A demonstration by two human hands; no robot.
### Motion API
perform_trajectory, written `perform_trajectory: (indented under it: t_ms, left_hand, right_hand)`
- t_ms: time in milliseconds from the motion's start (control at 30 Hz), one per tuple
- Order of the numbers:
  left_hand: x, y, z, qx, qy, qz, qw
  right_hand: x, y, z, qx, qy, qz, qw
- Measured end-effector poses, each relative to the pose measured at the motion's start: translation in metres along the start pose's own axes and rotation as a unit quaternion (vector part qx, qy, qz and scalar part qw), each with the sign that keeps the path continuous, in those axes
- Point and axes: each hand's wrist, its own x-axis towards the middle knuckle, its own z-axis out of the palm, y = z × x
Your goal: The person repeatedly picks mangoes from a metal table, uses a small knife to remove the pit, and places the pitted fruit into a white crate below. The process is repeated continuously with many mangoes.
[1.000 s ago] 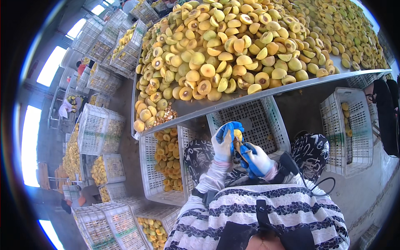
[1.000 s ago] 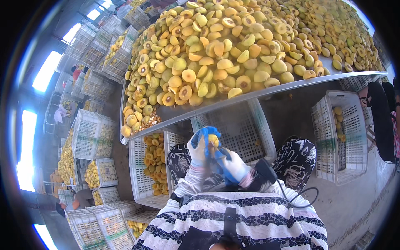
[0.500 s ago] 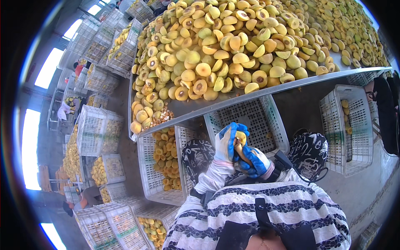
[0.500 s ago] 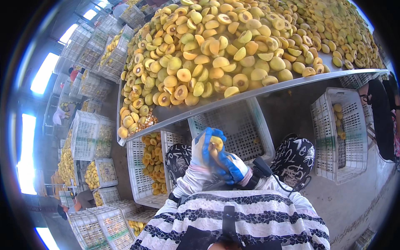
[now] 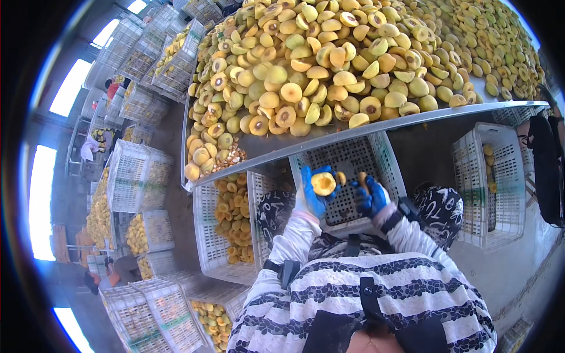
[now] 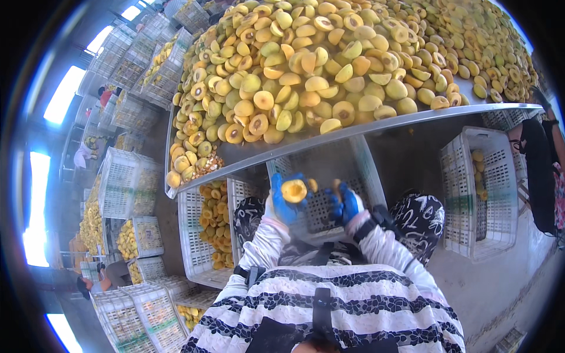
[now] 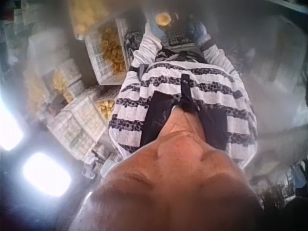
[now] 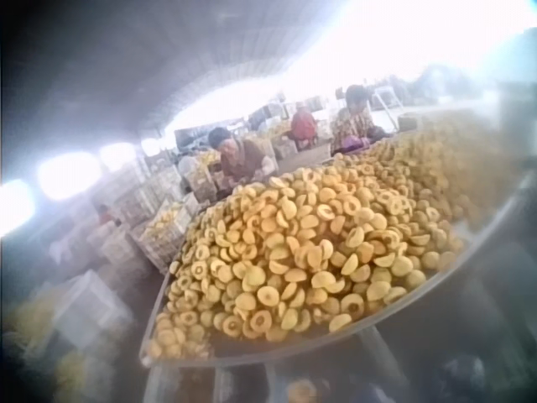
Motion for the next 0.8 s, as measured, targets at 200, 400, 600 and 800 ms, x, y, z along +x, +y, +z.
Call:
perform_trajectory:
  t_ms: [200, 400, 600, 800]
  left_hand:
    - [-0.037, 0.057, -0.060, -0.072, -0.040, 0.145, 0.986]
    - [-0.081, 0.174, -0.085, 0.659, 0.377, 0.473, 0.447]
    - [0.056, 0.166, 0.016, 0.702, 0.204, 0.470, 0.494]
    - [0.079, 0.149, 0.040, 0.752, 0.148, 0.305, 0.565]
  right_hand:
    - [0.001, 0.000, -0.009, -0.164, -0.001, -0.039, 0.986]
    - [-0.024, -0.006, 0.009, -0.156, 0.051, -0.110, 0.980]
    - [-0.016, -0.001, 0.000, -0.159, 0.048, -0.083, 0.983]
    - [-0.032, -0.001, 0.015, -0.273, 0.024, -0.177, 0.945]
